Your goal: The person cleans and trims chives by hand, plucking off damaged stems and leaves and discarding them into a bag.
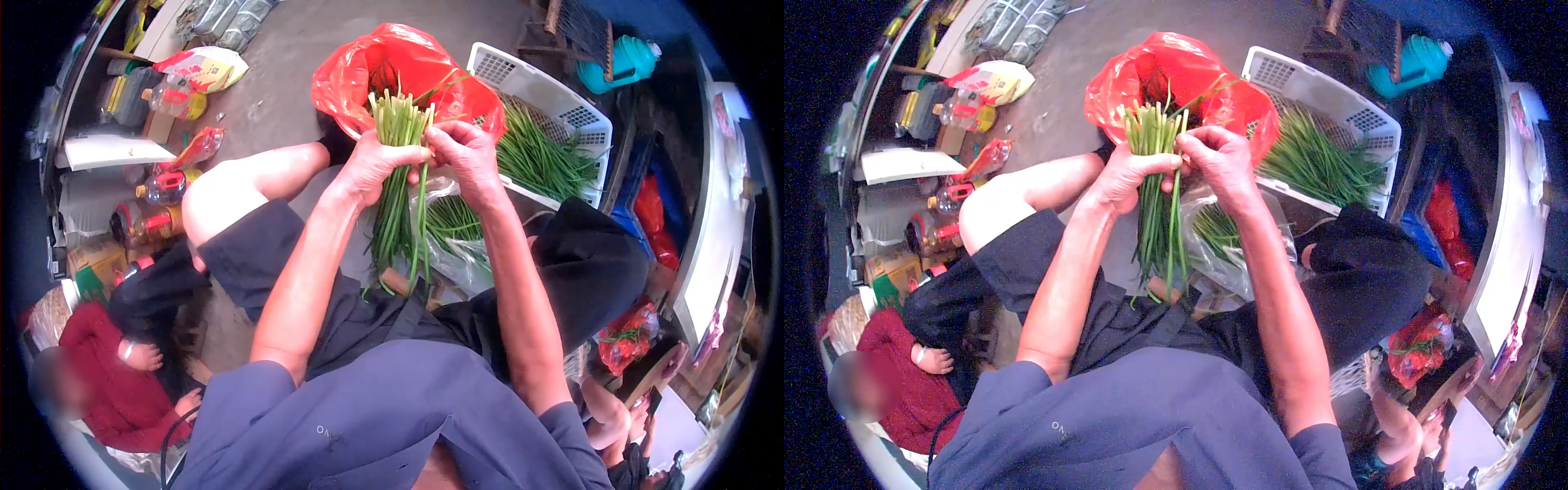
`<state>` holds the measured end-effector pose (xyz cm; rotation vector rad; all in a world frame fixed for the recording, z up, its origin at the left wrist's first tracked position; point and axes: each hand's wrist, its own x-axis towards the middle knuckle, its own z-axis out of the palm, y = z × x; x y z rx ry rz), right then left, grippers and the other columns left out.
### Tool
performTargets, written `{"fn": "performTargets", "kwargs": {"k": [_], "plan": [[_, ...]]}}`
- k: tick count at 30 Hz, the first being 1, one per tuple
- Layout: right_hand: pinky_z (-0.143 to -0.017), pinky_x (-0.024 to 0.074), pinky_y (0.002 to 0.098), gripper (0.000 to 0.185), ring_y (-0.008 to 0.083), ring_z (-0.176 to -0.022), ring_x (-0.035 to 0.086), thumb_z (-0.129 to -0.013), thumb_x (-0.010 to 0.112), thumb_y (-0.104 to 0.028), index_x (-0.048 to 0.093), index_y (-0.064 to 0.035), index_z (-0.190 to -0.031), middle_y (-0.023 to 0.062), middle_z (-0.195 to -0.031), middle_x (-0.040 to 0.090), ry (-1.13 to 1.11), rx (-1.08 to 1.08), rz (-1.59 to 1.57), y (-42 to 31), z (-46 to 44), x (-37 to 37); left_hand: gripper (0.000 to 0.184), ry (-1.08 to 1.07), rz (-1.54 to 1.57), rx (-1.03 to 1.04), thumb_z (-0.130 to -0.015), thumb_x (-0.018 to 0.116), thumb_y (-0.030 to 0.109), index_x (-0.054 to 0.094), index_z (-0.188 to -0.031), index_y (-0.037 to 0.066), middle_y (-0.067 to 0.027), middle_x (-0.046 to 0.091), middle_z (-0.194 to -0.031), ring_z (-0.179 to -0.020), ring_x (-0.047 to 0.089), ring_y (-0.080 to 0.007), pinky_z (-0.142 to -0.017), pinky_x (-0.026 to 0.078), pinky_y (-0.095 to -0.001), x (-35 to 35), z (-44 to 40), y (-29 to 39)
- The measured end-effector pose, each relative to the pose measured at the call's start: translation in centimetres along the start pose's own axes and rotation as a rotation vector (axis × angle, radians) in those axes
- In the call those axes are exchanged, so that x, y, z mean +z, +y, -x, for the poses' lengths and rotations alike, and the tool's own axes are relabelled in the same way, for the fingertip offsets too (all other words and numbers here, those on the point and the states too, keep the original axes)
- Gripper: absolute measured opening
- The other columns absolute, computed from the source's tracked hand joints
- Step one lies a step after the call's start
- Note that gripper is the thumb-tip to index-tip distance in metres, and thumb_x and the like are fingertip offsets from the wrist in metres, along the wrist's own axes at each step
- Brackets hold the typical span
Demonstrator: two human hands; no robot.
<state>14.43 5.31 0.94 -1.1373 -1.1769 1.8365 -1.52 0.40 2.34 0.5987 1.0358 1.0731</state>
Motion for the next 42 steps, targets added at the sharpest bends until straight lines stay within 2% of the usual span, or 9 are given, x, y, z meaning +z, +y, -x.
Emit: {"fn": "performTargets", "kwargs": {"k": [8, 14, 16, 23, 25, 28, 35, 37, 42], "plan": [[-0.055, 0.0461, 0.0238, 0.019, 0.0093, -0.058, 0.057, -0.09, 0.062, -0.017, 0.063, 0.0022, -0.093, 0.0029, -0.071, 0.062, 0.005, -0.01, -0.031, 1.5, 0.2, -0.1, 0.019, -0.001, -0.032, -0.012, -0.076, 0.069, 0.006, 0.064, -0.095, 0.002, -0.0066, 0.067, -0.08, -0.064, 0.061, -0.0123, -0.053, 0.047, -0.0228, 0.2, -0.3, -0.7], [-0.056, 0.0425, 0.0202, 0.013, 0.0062, -0.059, 0.052, -0.094, 0.056, -0.014, 0.061, -0.0022, -0.093, 0.0001, -0.071, 0.059, -0.001, 0.01, 0.016, 1.7, 0.4, 0.0, 0.02, -0.008, -0.004, -0.044, -0.076, 0.067, 0.006, 0.063, -0.096, 0.001, -0.0084, 0.067, -0.077, -0.063, 0.062, -0.0127, -0.053, 0.048, -0.0226, 0.3, -0.3, -0.5], [-0.057, 0.0456, 0.024, 0.022, 0.0084, -0.06, 0.055, -0.094, 0.056, -0.018, 0.061, 0.0028, -0.095, 0.0021, -0.069, 0.059, -0.004, -0.017, -0.009, 2.0, 0.3, -0.1, 0.019, 0.005, 0.013, -0.073, -0.076, 0.066, 0.005, 0.062, -0.095, 0.001, -0.0093, 0.067, -0.076, -0.06, 0.062, -0.0129, -0.051, 0.048, -0.0219, 0.3, -0.3, -0.4], [-0.057, 0.045, 0.0244, 0.022, 0.0082, -0.061, 0.054, -0.095, 0.055, -0.018, 0.06, 0.0026, -0.093, 0.0017, -0.07, 0.059, 0.008, -0.032, -0.006, 2.4, 0.2, 0.0, 0.018, -0.015, 0.045, -0.08, -0.075, 0.064, 0.005, 0.062, -0.093, 0.001, -0.0105, 0.067, -0.075, -0.057, 0.061, -0.013, -0.05, 0.048, -0.0218, 0.0, -0.3, -0.3], [-0.057, 0.0423, 0.0203, 0.016, 0.0058, -0.06, 0.052, -0.096, 0.052, -0.016, 0.058, -0.0032, -0.09, -0.0006, -0.071, 0.057, 0.012, -0.043, 0.064, 2.2, 0.4, 0.2, 0.019, -0.023, 0.065, -0.108, -0.076, 0.065, 0.005, 0.062, -0.094, 0.002, -0.0094, 0.067, -0.075, -0.058, 0.061, -0.0127, -0.049, 0.048, -0.0217, -0.2, -0.4, -0.5], [-0.056, 0.0436, 0.0217, 0.018, 0.0069, -0.06, 0.053, -0.097, 0.051, -0.017, 0.058, -0.0018, -0.09, 0.0003, -0.07, 0.057, 0.062, -0.102, 0.273, 1.6, 0.6, 0.5, 0.02, 0.052, 0.001, -0.068, -0.076, 0.066, 0.005, 0.062, -0.096, 0.002, -0.0082, 0.067, -0.076, -0.059, 0.061, -0.0125, -0.048, 0.047, -0.0215, 0.6, -0.3, -0.5], [-0.055, 0.044, 0.0232, 0.019, 0.0081, -0.059, 0.054, -0.096, 0.052, -0.018, 0.057, -0.0009, -0.089, 0.001, -0.069, 0.056, 0.093, -0.241, 0.379, 3.5, -0.4, -0.1, 0.02, 0.03, -0.032, -0.085, -0.077, 0.066, 0.004, 0.063, -0.096, 0.002, -0.0076, 0.067, -0.079, -0.061, 0.062, -0.0126, -0.048, 0.047, -0.0213, -0.3, -0.6, -0.8], [-0.066, 0.0474, 0.0358, 0.018, 0.0233, -0.072, 0.061, -0.089, 0.057, -0.015, 0.059, 0.0026, -0.085, 0.0132, -0.075, 0.06, 0.164, -0.257, 0.381, 3.6, -0.4, 0.0, 0.021, 0.03, -0.013, -0.112, -0.077, 0.064, 0.004, 0.061, -0.097, 0.001, -0.0094, 0.067, -0.076, -0.057, 0.061, -0.0128, -0.047, 0.047, -0.0215, -0.5, -0.6, -0.8], [-0.069, 0.0465, 0.0373, 0.018, 0.0277, -0.074, 0.061, -0.09, 0.056, -0.014, 0.06, 0.0023, -0.085, 0.0155, -0.077, 0.06, 0.251, -0.309, 0.458, 3.4, -0.7, -0.2, 0.023, 0.01, 0.009, -0.181, -0.076, 0.062, 0.005, 0.058, -0.098, 0.0, -0.0131, 0.066, -0.073, -0.05, 0.058, -0.013, -0.045, 0.047, -0.0224, -0.6, -0.1, -0.3]]}}
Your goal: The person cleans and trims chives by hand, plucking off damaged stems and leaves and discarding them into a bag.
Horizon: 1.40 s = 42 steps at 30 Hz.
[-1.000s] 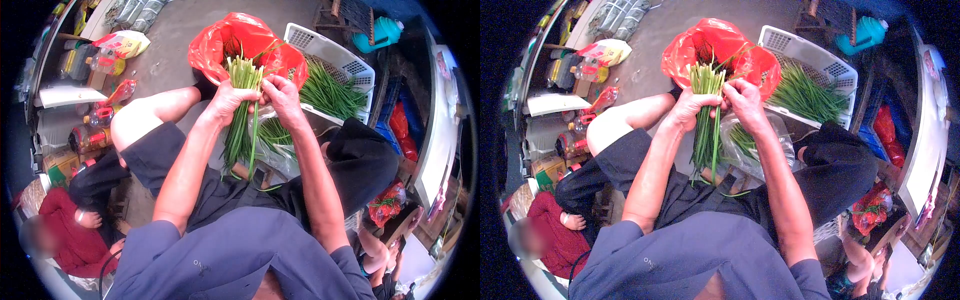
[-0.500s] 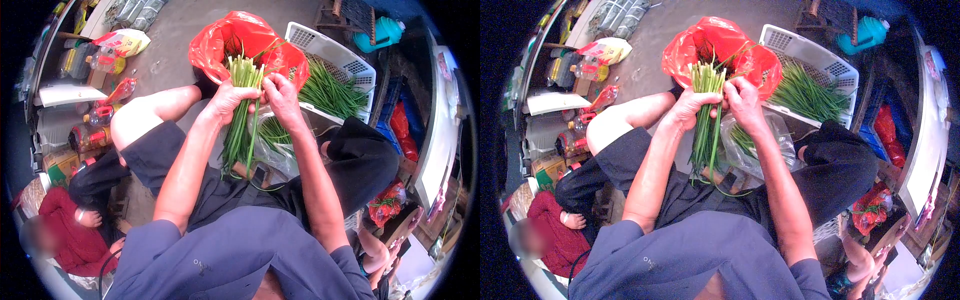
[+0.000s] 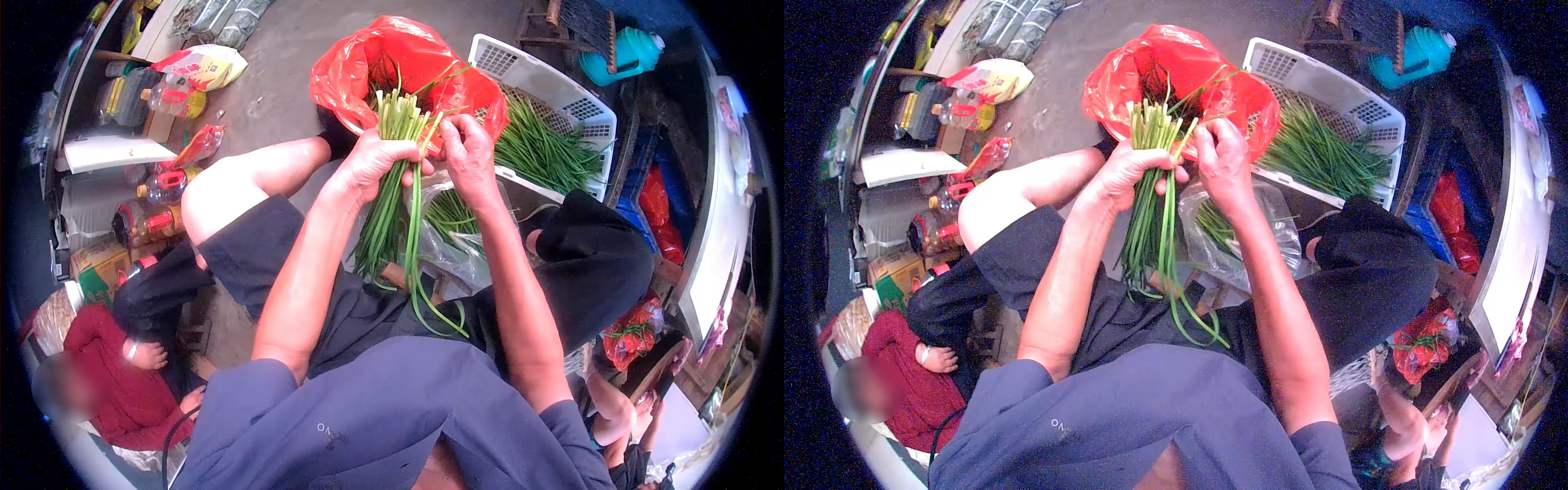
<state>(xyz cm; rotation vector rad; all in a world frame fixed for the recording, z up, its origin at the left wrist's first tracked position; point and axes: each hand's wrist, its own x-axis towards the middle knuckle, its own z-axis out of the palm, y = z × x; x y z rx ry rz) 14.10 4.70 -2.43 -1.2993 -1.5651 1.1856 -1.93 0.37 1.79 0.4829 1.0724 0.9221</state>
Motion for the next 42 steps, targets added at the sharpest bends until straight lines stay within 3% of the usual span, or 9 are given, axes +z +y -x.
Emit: {"fn": "performTargets", "kwargs": {"k": [5, 11, 17, 22, 27, 31, 33, 39, 42], "plan": [[-0.071, 0.047, 0.0384, 0.019, 0.0275, -0.077, 0.062, -0.089, 0.056, -0.015, 0.061, 0.0032, -0.087, 0.0165, -0.079, 0.062, 0.054, 0.031, -0.059, 0.3, -1.0, -0.1, 0.023, -0.06, 0.01, 0.001, -0.076, 0.062, 0.006, 0.057, -0.097, -0.001, -0.0146, 0.066, -0.071, -0.048, 0.057, -0.0132, -0.045, 0.047, -0.023, -0.2, 0.2, 0.1], [-0.052, 0.0466, 0.0244, 0.017, 0.0089, -0.057, 0.056, -0.094, 0.056, -0.016, 0.061, 0.0006, -0.09, 0.0027, -0.071, 0.06, 0.094, 0.141, -0.139, -0.6, -3.8, -0.7, 0.018, -0.073, -0.001, 0.038, -0.077, 0.063, 0.008, 0.058, -0.091, -0.001, -0.0144, 0.067, -0.074, -0.052, 0.058, -0.0138, -0.049, 0.048, -0.0237, -0.4, 0.4, 0.4], [-0.055, 0.052, 0.0257, 0.039, 0.0125, -0.057, 0.06, -0.088, 0.061, -0.01, 0.053, 0.0013, -0.124, 0.0085, -0.09, 0.066, -0.044, 0.072, -0.308, 0.2, -4.7, 0.7, 0.022, 0.027, 0.035, 0.121, -0.078, 0.062, 0.01, 0.06, -0.097, -0.002, -0.0131, 0.068, -0.08, -0.067, 0.065, -0.0182, -0.064, 0.053, -0.0294, -1.1, 1.0, 1.8], [-0.046, 0.0432, 0.0282, 0.029, 0.0088, -0.05, 0.055, -0.083, 0.071, -0.025, 0.064, -0.0012, -0.069, 0.0053, -0.058, 0.06, 0.024, 0.124, -0.019, 2.4, -3.9, -0.1, 0.023, -0.003, 0.068, 0.148, -0.079, 0.063, 0.011, 0.06, -0.098, -0.002, -0.0126, 0.067, -0.08, -0.072, 0.066, -0.0214, -0.068, 0.054, -0.0323, -2.0, 0.9, 1.7], [-0.04, 0.0375, 0.0263, 0.04, 0.01, -0.043, 0.049, -0.087, 0.066, -0.035, 0.057, -0.0054, -0.062, 0.0018, -0.052, 0.053, -0.121, 0.444, 0.02, 5.7, 0.3, -2.9, 0.023, 0.003, 0.14, 0.125, -0.08, 0.065, 0.012, 0.059, -0.099, -0.001, -0.0096, 0.063, -0.077, -0.067, 0.063, -0.0215, -0.066, 0.053, -0.0327, -2.0, 0.5, 1.7], [-0.043, 0.0424, 0.0278, 0.036, 0.0117, -0.046, 0.054, -0.087, 0.064, -0.031, 0.059, -0.0033, -0.064, 0.0033, -0.054, 0.056, -0.711, 0.505, 0.269, 8.3, 3.8, -4.2, 0.023, 0.009, 0.068, 0.149, -0.079, 0.068, 0.011, 0.059, -0.098, 0.001, -0.0086, 0.061, -0.074, -0.064, 0.061, -0.0191, -0.061, 0.051, -0.0296, -1.5, 0.7, 2.3], [-0.045, 0.045, 0.0284, 0.031, 0.0129, -0.047, 0.056, -0.084, 0.065, -0.026, 0.062, -0.002, -0.066, 0.0035, -0.057, 0.059, -0.73, 0.412, 0.424, 11.6, 5.0, -3.7, 0.022, 0.013, 0.059, 0.152, -0.079, 0.068, 0.01, 0.058, -0.097, 0.001, -0.0082, 0.06, -0.073, -0.062, 0.06, -0.0191, -0.061, 0.051, -0.0298, -1.6, 0.5, 2.1], [-0.047, 0.0492, 0.0294, 0.016, 0.0143, -0.05, 0.059, -0.075, 0.062, -0.015, 0.063, -0.0013, -0.066, 0.0053, -0.059, 0.061, -0.84, 0.863, 0.363, 15.7, 7.2, -2.9, 0.02, 0.039, 0.065, 0.099, -0.079, 0.068, 0.01, 0.058, -0.095, 0.002, -0.0098, 0.063, -0.077, -0.064, 0.063, -0.0184, -0.06, 0.052, -0.0291, -1.7, 0.1, 2.0], [-0.047, 0.0487, 0.0293, 0.014, 0.0141, -0.05, 0.059, -0.073, 0.062, -0.015, 0.064, -0.0021, -0.066, 0.0058, -0.059, 0.062, -0.906, 0.797, 0.427, 16.1, 7.5, -2.2, 0.019, 0.031, 0.043, 0.105, -0.08, 0.067, 0.009, 0.058, -0.095, 0.001, -0.0109, 0.065, -0.078, -0.063, 0.063, -0.0182, -0.06, 0.053, -0.0286, -1.6, -0.2, 1.8]]}}
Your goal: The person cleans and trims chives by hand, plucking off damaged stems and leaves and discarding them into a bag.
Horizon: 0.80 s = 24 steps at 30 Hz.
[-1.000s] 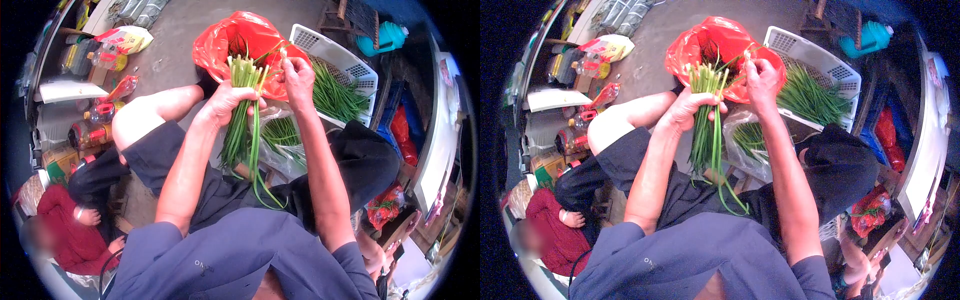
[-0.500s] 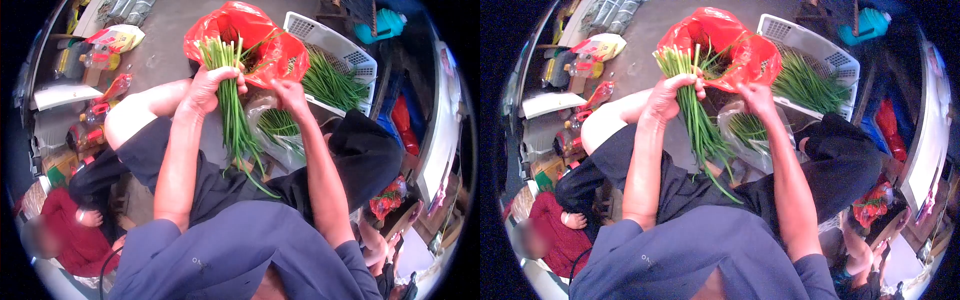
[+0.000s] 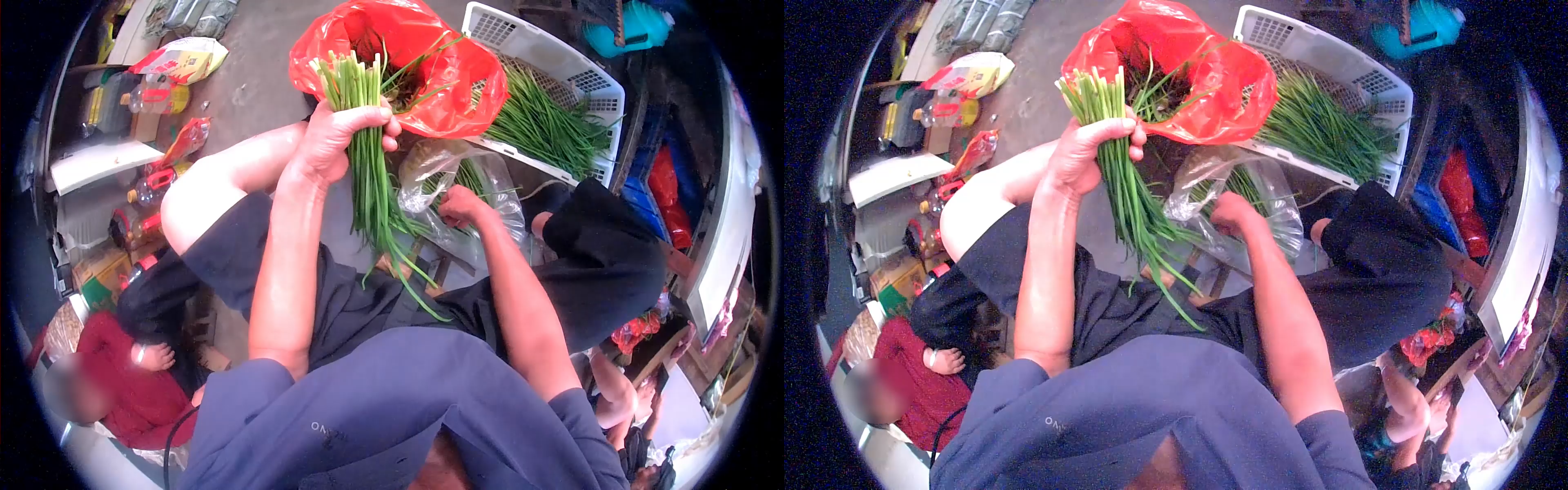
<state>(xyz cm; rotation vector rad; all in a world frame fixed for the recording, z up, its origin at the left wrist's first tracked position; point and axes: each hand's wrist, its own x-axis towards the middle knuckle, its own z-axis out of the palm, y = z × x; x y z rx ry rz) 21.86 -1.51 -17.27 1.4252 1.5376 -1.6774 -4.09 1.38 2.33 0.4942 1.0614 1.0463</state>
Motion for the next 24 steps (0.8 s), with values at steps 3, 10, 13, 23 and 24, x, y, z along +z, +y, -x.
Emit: {"fn": "performTargets", "kwargs": {"k": [3, 10, 13, 23, 24], "plan": [[-0.055, 0.0511, 0.0349, 0.02, 0.0209, -0.055, 0.063, -0.073, 0.063, -0.02, 0.067, -0.0012, -0.073, 0.0118, -0.063, 0.065, 0.108, -0.144, 0.117, -0.2, -1.5, 1.2, 0.019, -0.003, -0.041, -0.021, -0.08, 0.067, 0.008, 0.058, -0.094, 0.0, -0.0109, 0.065, -0.077, -0.061, 0.063, -0.0179, -0.059, 0.052, -0.0286, 0.2, 0.1, 0.3], [-0.075, 0.0515, 0.0466, 0.028, 0.0377, -0.085, 0.065, -0.075, 0.063, -0.031, 0.07, -0.0073, -0.088, 0.0202, -0.09, 0.067, 0.626, -0.324, 0.024, -2.4, -3.5, 3.6, 0.018, -0.009, -0.123, -0.049, -0.079, 0.067, 0.01, 0.059, -0.091, -0.001, -0.0104, 0.064, -0.074, -0.059, 0.061, -0.016, -0.056, 0.051, -0.0275, 0.8, 0.2, 0.2], [-0.069, 0.0519, 0.0478, 0.023, 0.0374, -0.079, 0.065, -0.076, 0.059, -0.027, 0.069, -0.0066, -0.081, 0.0197, -0.084, 0.067, 0.692, -0.319, 0.254, -1.8, -4.2, 5.0, 0.018, -0.02, -0.151, -0.039, -0.079, 0.067, 0.011, 0.059, -0.091, -0.001, -0.0103, 0.064, -0.075, -0.059, 0.061, -0.0159, -0.056, 0.051, -0.0273, 0.7, -0.1, -0.1], [-0.067, 0.0513, 0.0439, 0.029, 0.0351, -0.074, 0.065, -0.076, 0.06, -0.035, 0.067, -0.0075, -0.083, 0.0176, -0.077, 0.067, 0.626, -0.245, 0.189, 0.0, -3.9, 3.2, 0.015, -0.038, -0.13, -0.034, -0.078, 0.067, 0.008, 0.059, -0.089, -0.001, -0.0102, 0.064, -0.074, -0.059, 0.061, -0.0157, -0.055, 0.052, -0.0263, 0.9, -0.1, -0.4], [-0.068, 0.0514, 0.0421, 0.027, 0.0331, -0.073, 0.065, -0.074, 0.064, -0.034, 0.068, -0.0083, -0.082, 0.016, -0.078, 0.067, 0.541, -0.267, 0.19, 0.9, -3.9, 2.3, 0.017, -0.052, -0.146, -0.024, -0.079, 0.067, 0.01, 0.058, -0.09, 0.0, -0.01, 0.064, -0.074, -0.06, 0.061, -0.0156, -0.056, 0.051, -0.0266, 1.0, -0.1, -0.4]]}}
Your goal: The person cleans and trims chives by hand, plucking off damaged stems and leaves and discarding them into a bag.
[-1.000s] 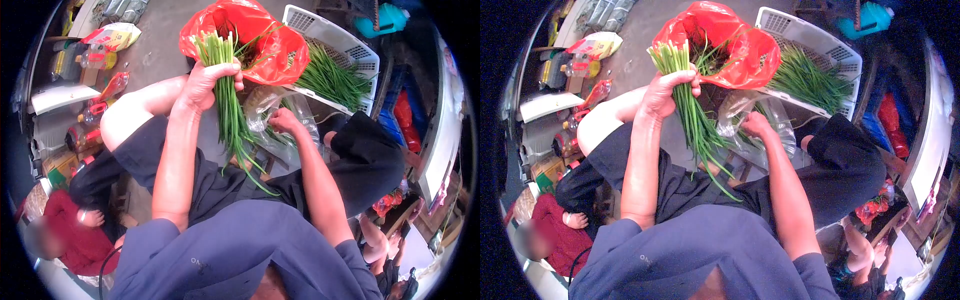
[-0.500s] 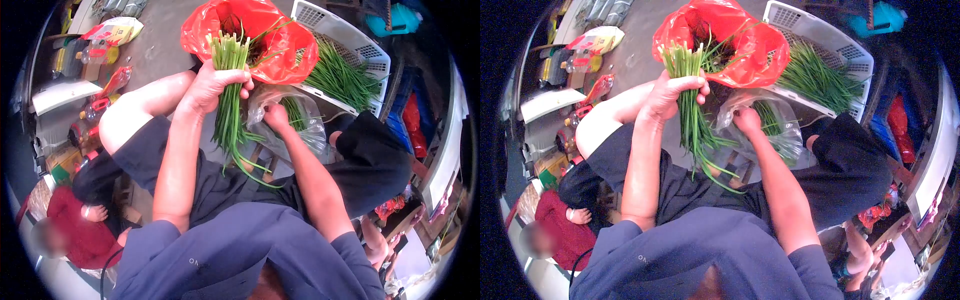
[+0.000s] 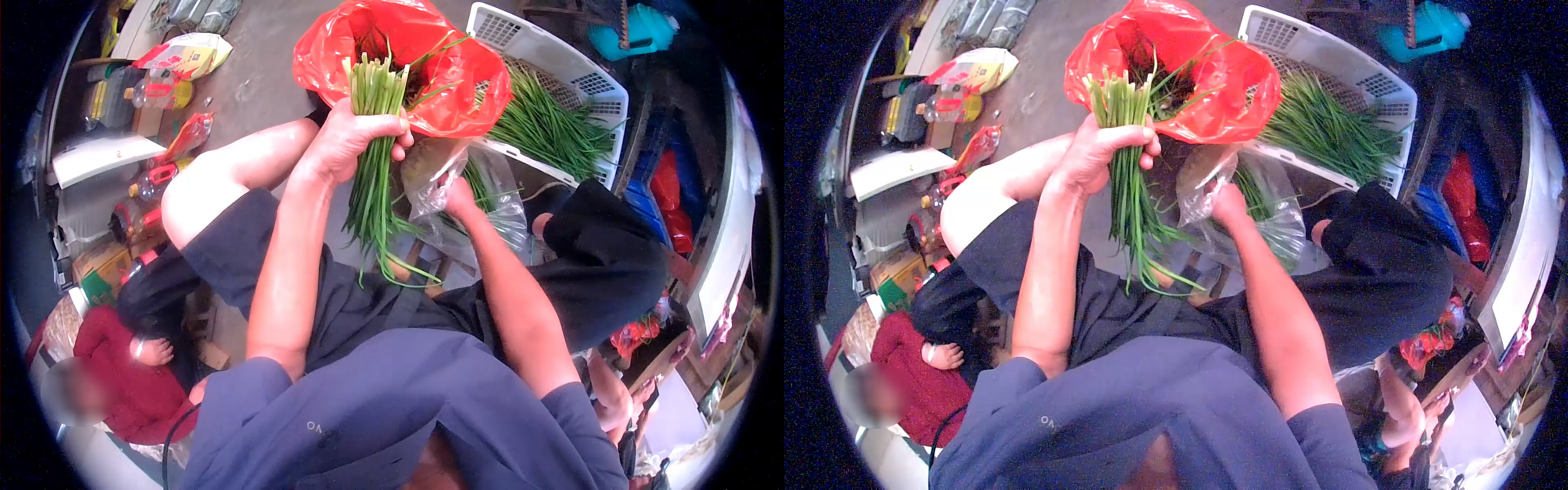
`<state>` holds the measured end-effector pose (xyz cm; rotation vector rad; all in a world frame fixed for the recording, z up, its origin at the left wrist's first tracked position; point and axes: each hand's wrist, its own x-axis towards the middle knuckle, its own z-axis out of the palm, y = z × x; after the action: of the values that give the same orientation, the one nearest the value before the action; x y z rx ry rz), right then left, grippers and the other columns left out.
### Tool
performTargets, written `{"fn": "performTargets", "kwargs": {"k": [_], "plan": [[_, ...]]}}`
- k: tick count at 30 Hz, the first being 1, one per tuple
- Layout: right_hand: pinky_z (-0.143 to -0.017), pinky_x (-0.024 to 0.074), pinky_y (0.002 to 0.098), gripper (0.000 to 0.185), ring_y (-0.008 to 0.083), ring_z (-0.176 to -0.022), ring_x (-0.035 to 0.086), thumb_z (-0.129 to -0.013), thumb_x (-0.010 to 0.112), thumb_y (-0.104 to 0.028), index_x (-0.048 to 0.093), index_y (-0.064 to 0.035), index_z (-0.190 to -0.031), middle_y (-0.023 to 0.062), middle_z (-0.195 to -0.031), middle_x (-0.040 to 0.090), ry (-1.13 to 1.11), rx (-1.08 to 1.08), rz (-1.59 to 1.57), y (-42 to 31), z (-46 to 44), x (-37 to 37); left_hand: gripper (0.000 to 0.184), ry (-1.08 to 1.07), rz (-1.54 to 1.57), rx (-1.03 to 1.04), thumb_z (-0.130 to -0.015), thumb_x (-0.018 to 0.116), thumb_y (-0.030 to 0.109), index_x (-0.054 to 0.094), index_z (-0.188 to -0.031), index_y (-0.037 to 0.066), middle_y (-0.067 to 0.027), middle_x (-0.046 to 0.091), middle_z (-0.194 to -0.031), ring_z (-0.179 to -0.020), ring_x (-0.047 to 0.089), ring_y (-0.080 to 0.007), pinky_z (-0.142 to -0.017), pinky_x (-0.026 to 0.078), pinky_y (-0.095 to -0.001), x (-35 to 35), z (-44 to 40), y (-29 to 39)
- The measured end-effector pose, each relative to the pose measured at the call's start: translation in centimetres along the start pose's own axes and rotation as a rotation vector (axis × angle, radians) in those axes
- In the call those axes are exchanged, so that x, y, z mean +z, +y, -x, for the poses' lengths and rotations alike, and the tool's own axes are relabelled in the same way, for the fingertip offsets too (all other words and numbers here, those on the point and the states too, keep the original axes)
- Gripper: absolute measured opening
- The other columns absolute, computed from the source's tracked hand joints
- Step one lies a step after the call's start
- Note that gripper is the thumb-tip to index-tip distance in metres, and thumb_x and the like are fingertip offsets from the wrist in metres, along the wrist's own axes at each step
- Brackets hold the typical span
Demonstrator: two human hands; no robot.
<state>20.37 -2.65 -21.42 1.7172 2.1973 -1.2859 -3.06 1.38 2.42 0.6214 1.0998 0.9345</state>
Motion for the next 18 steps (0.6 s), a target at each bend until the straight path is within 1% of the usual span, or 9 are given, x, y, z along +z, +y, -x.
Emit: {"fn": "performTargets", "kwargs": {"k": [2, 5, 7, 9, 11, 12, 13, 16, 18], "plan": [[-0.068, 0.0509, 0.0388, 0.022, 0.0275, -0.07, 0.064, -0.067, 0.074, -0.028, 0.069, -0.0089, -0.077, 0.0124, -0.077, 0.067, -0.101, 0.031, -0.006, -1.3, 1.1, -3.3, 0.016, 0.008, 0.007, 0.009, -0.078, 0.067, 0.008, 0.059, -0.089, -0.001, -0.0101, 0.064, -0.074, -0.059, 0.061, -0.0154, -0.055, 0.051, -0.0262, 0.1, 0.1, 0.0], [-0.056, 0.0483, 0.034, 0.023, 0.0177, -0.055, 0.06, -0.066, 0.076, -0.024, 0.067, -0.0045, -0.075, 0.008, -0.063, 0.063, -0.191, 0.02, -0.086, -1.5, 1.9, -8.0, 0.015, 0.015, 0.023, 0.019, -0.077, 0.068, 0.006, 0.061, -0.088, -0.001, -0.0101, 0.064, -0.072, -0.057, 0.062, -0.015, -0.054, 0.052, -0.0258, 0.4, 0.3, 0.1], [-0.047, 0.0428, 0.0282, 0.019, 0.0102, -0.049, 0.052, -0.072, 0.074, -0.017, 0.064, -0.0023, -0.068, 0.0024, -0.056, 0.057, -0.227, -0.006, -0.288, -2.8, 2.8, -11.0, 0.015, 0.009, 0.032, 0.026, -0.076, 0.068, 0.005, 0.061, -0.088, -0.001, -0.0101, 0.064, -0.072, -0.057, 0.062, -0.0149, -0.054, 0.052, -0.0259, 0.6, 0.3, 0.2], [-0.05, 0.0443, 0.0297, 0.02, 0.0107, -0.052, 0.054, -0.07, 0.075, -0.022, 0.065, -0.0045, -0.068, 0.0016, -0.056, 0.059, -0.247, 0.001, -0.34, -3.8, 3.5, -13.8, 0.017, -0.014, -0.021, 0.022, -0.078, 0.069, 0.009, 0.059, -0.09, 0.0, -0.0096, 0.064, -0.075, -0.06, 0.061, -0.015, -0.057, 0.05, -0.0264, 0.7, 0.4, 0.1], [-0.048, 0.0401, 0.0275, 0.023, 0.0072, -0.052, 0.049, -0.075, 0.074, -0.02, 0.06, -0.0057, -0.064, -0.0028, -0.056, 0.054, -0.256, -0.029, -0.567, -6.9, 5.1, -16.7, 0.018, -0.041, -0.024, 0.032, -0.078, 0.07, 0.008, 0.059, -0.09, 0.0, -0.0097, 0.065, -0.076, -0.06, 0.061, -0.0148, -0.057, 0.05, -0.0264, 0.9, 0.4, -0.2], [-0.051, 0.0395, 0.0239, 0.025, 0.0059, -0.054, 0.048, -0.079, 0.073, -0.02, 0.058, -0.0079, -0.063, -0.0043, -0.058, 0.052, -0.236, -0.047, -0.649, -8.3, 5.9, -17.8, 0.019, -0.065, -0.028, 0.034, -0.077, 0.07, 0.007, 0.059, -0.091, 0.0, -0.0098, 0.065, -0.077, -0.06, 0.061, -0.0146, -0.057, 0.051, -0.0264, 1.1, 0.4, -0.3], [-0.061, 0.0429, 0.0216, 0.02, 0.0059, -0.061, 0.051, -0.08, 0.072, -0.024, 0.064, -0.0067, -0.076, -0.0027, -0.068, 0.058, -0.28, -0.069, -0.767, -8.4, 5.9, -18.4, 0.019, -0.067, -0.029, 0.043, -0.077, 0.07, 0.007, 0.059, -0.091, 0.0, -0.0098, 0.065, -0.077, -0.06, 0.061, -0.0146, -0.057, 0.051, -0.0264, 1.3, 0.3, -0.5], [-0.061, 0.0445, 0.0223, 0.019, 0.0061, -0.062, 0.052, -0.081, 0.072, -0.024, 0.065, -0.0062, -0.082, -0.0022, -0.073, 0.06, -0.284, -0.064, -0.946, -10.6, 6.4, -19.3, 0.023, -0.14, -0.087, 0.038, -0.075, 0.072, 0.006, 0.061, -0.093, -0.001, -0.0098, 0.067, -0.082, -0.059, 0.061, -0.0149, -0.056, 0.049, -0.0263, 1.9, 0.4, -0.7], [-0.058, 0.0413, 0.0215, 0.018, 0.0057, -0.061, 0.05, -0.083, 0.069, -0.022, 0.063, -0.0072, -0.075, -0.0031, -0.07, 0.058, -0.249, -0.075, -0.984, -11.7, 6.7, -19.6, 0.024, -0.152, -0.066, 0.026, -0.072, 0.073, 0.003, 0.061, -0.092, -0.001, -0.0082, 0.065, -0.08, -0.061, 0.06, -0.0147, -0.055, 0.048, -0.0262, 2.5, 0.6, -0.8]]}}
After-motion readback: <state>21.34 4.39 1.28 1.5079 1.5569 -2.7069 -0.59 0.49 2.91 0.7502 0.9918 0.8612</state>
